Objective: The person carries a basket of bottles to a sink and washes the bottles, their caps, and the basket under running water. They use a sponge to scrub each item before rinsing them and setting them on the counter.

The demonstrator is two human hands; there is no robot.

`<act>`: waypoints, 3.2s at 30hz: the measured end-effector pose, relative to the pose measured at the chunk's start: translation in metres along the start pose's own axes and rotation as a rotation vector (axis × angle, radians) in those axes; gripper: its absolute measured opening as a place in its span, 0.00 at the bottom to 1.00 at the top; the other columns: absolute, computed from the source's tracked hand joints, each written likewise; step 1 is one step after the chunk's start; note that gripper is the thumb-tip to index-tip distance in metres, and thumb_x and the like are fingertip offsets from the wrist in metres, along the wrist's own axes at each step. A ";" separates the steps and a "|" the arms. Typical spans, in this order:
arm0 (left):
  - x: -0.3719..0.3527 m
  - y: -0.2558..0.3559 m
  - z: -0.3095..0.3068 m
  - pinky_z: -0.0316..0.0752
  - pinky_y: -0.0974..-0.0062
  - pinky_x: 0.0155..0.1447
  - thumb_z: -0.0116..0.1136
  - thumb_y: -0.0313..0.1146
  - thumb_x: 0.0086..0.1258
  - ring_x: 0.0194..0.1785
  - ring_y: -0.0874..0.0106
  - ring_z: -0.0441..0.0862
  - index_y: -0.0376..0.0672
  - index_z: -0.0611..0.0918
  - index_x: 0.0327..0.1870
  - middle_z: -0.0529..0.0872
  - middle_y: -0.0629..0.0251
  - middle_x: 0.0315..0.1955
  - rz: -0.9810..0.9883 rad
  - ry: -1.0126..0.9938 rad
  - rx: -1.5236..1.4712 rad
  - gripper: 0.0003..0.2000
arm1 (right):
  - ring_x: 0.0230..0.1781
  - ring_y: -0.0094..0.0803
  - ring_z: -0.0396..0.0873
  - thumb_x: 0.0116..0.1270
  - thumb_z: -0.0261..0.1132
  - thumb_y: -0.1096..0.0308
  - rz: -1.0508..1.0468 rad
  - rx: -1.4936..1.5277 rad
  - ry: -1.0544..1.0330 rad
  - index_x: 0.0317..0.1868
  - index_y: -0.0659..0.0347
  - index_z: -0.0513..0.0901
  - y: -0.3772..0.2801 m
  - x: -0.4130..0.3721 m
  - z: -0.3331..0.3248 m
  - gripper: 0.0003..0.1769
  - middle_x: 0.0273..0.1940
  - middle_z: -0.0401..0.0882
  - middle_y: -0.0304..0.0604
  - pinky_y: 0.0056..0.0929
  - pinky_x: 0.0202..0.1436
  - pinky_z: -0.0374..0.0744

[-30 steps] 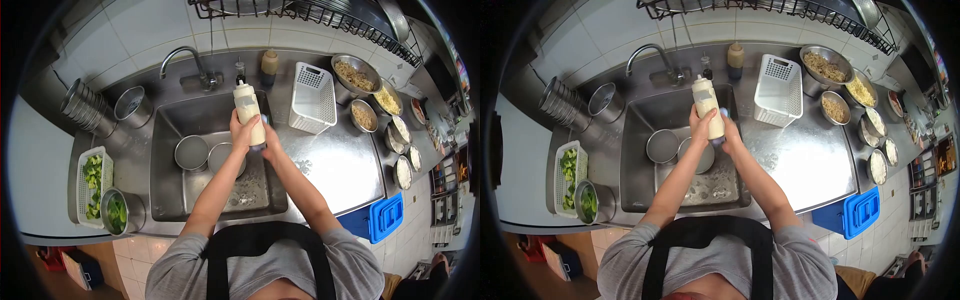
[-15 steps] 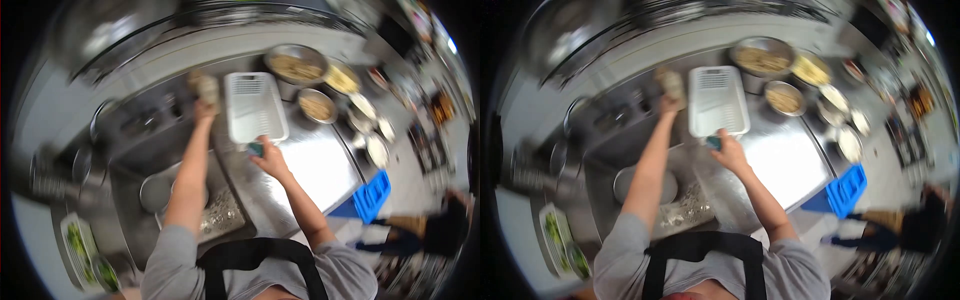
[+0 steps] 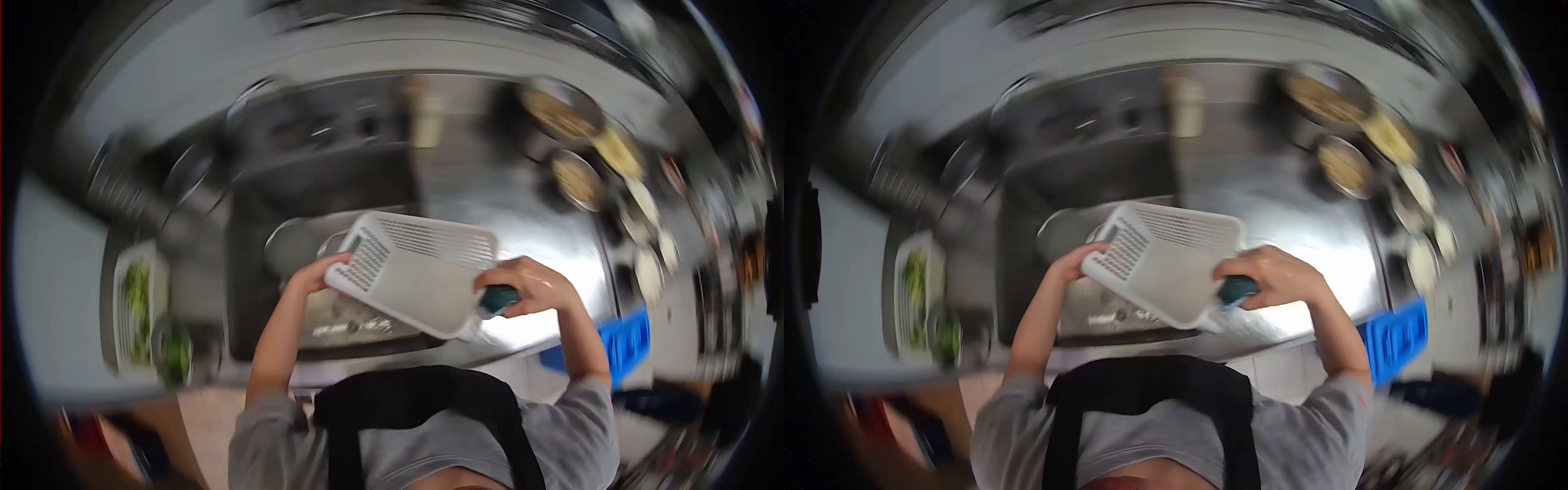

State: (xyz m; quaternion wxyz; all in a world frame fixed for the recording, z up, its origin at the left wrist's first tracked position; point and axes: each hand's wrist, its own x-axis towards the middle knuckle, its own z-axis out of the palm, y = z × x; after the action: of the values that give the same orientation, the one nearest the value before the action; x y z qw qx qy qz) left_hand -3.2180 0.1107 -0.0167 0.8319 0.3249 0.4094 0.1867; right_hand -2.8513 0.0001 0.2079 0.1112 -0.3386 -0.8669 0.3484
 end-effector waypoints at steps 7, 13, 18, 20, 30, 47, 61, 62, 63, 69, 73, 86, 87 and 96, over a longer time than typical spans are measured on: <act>-0.073 -0.088 -0.084 0.76 0.70 0.45 0.50 0.27 0.48 0.40 0.68 0.79 0.39 0.68 0.50 0.78 0.61 0.39 0.053 0.078 -0.328 0.23 | 0.42 0.44 0.77 0.41 0.69 0.67 0.070 -0.285 -0.225 0.56 0.58 0.64 -0.038 0.183 -0.029 0.38 0.40 0.77 0.49 0.34 0.45 0.74; -0.110 -0.082 -0.060 0.76 0.67 0.41 0.48 0.22 0.44 0.47 0.65 0.76 0.48 0.55 0.62 0.74 0.59 0.46 0.323 0.489 -0.267 0.37 | 0.48 0.48 0.71 0.58 0.50 0.50 -0.083 -0.204 0.033 0.52 0.55 0.64 -0.048 0.475 0.021 0.25 0.44 0.73 0.58 0.38 0.50 0.67; -0.087 -0.121 -0.084 0.70 0.65 0.50 0.48 0.21 0.39 0.58 0.60 0.64 0.46 0.46 0.65 0.66 0.54 0.54 0.484 0.618 -0.405 0.44 | 0.54 0.52 0.67 0.53 0.58 0.54 -0.087 -0.291 0.016 0.56 0.53 0.62 -0.072 0.659 0.097 0.30 0.54 0.66 0.59 0.40 0.56 0.65; -0.094 -0.117 -0.074 0.67 0.67 0.53 0.47 0.21 0.40 0.59 0.59 0.63 0.47 0.40 0.66 0.60 0.51 0.58 0.433 0.646 -0.431 0.46 | 0.58 0.50 0.63 0.50 0.61 0.59 -0.116 -0.556 -0.079 0.62 0.46 0.57 -0.031 0.719 0.135 0.37 0.58 0.61 0.59 0.39 0.60 0.63; -0.102 -0.102 -0.074 0.75 0.73 0.34 0.42 0.20 0.49 0.57 0.63 0.65 0.56 0.25 0.63 0.55 0.52 0.62 0.404 0.678 -0.609 0.47 | 0.54 0.46 0.68 0.52 0.57 0.63 -0.072 -0.367 0.320 0.55 0.58 0.68 -0.026 0.703 0.099 0.27 0.52 0.70 0.53 0.38 0.56 0.68; -0.068 -0.049 -0.012 0.72 0.73 0.28 0.43 0.18 0.43 0.38 0.69 0.74 0.46 0.59 0.55 0.71 0.61 0.38 0.528 0.613 -0.284 0.31 | 0.38 0.54 0.75 0.53 0.56 0.68 0.348 0.022 0.311 0.42 0.63 0.73 0.051 0.356 0.239 0.15 0.35 0.75 0.60 0.45 0.43 0.73; -0.068 -0.066 -0.020 0.71 0.77 0.28 0.45 0.18 0.50 0.38 0.76 0.73 0.46 0.65 0.51 0.73 0.69 0.39 0.524 0.455 -0.416 0.24 | 0.41 0.52 0.71 0.51 0.53 0.76 -0.114 0.213 0.269 0.46 0.59 0.69 0.022 0.321 0.231 0.18 0.36 0.72 0.56 0.39 0.47 0.69; -0.067 -0.069 -0.019 0.71 0.77 0.28 0.45 0.18 0.50 0.38 0.76 0.73 0.46 0.65 0.51 0.73 0.69 0.39 0.518 0.453 -0.418 0.24 | 0.40 0.53 0.72 0.51 0.55 0.75 0.067 0.143 0.405 0.44 0.60 0.69 0.022 0.329 0.238 0.16 0.37 0.71 0.58 0.42 0.44 0.70; -0.065 -0.064 -0.022 0.70 0.78 0.30 0.44 0.17 0.50 0.37 0.76 0.73 0.45 0.65 0.51 0.73 0.68 0.39 0.583 0.504 -0.356 0.24 | 0.38 0.54 0.73 0.51 0.57 0.73 0.243 0.068 0.545 0.42 0.61 0.69 0.019 0.337 0.241 0.15 0.38 0.70 0.59 0.45 0.42 0.72; -0.070 -0.056 -0.022 0.68 0.82 0.37 0.38 0.13 0.50 0.41 0.77 0.72 0.41 0.61 0.60 0.73 0.66 0.44 0.780 0.691 -0.425 0.31 | 0.38 0.49 0.74 0.49 0.56 0.75 0.137 -0.259 0.260 0.39 0.57 0.72 0.002 0.324 0.220 0.14 0.35 0.72 0.53 0.44 0.40 0.73; -0.064 -0.051 -0.015 0.70 0.78 0.46 0.44 0.22 0.64 0.44 0.77 0.74 0.39 0.69 0.56 0.76 0.65 0.44 0.762 0.759 -0.533 0.18 | 0.37 0.46 0.74 0.46 0.59 0.73 0.036 -0.359 0.272 0.32 0.58 0.77 0.011 0.314 0.192 0.09 0.36 0.73 0.48 0.40 0.39 0.74; -0.081 -0.037 -0.008 0.66 0.80 0.46 0.45 0.37 0.69 0.41 0.81 0.70 0.36 0.74 0.49 0.78 0.68 0.38 0.715 0.864 -0.164 0.14 | 0.40 0.44 0.74 0.46 0.59 0.72 0.168 -0.198 0.425 0.40 0.56 0.75 0.022 0.290 0.239 0.16 0.34 0.76 0.49 0.44 0.40 0.72; -0.081 -0.037 -0.009 0.65 0.79 0.47 0.45 0.37 0.69 0.41 0.80 0.70 0.36 0.74 0.49 0.78 0.68 0.38 0.737 0.879 -0.123 0.15 | 0.42 0.43 0.74 0.45 0.60 0.72 0.168 -0.459 0.311 0.40 0.55 0.76 0.022 0.295 0.242 0.17 0.34 0.76 0.48 0.46 0.41 0.71; -0.100 -0.038 -0.037 0.69 0.77 0.41 0.45 0.34 0.67 0.36 0.77 0.75 0.33 0.74 0.45 0.80 0.62 0.32 0.939 0.994 -0.185 0.14 | 0.45 0.41 0.70 0.44 0.60 0.70 0.158 -0.448 0.231 0.37 0.55 0.76 0.037 0.271 0.227 0.15 0.39 0.73 0.43 0.47 0.44 0.69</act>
State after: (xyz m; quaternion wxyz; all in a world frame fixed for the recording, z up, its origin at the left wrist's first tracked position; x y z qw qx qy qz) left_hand -3.3050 0.0398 -0.0041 0.4009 0.2715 0.5404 0.6881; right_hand -3.1320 0.0800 0.0045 0.1045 -0.4590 -0.8748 0.1145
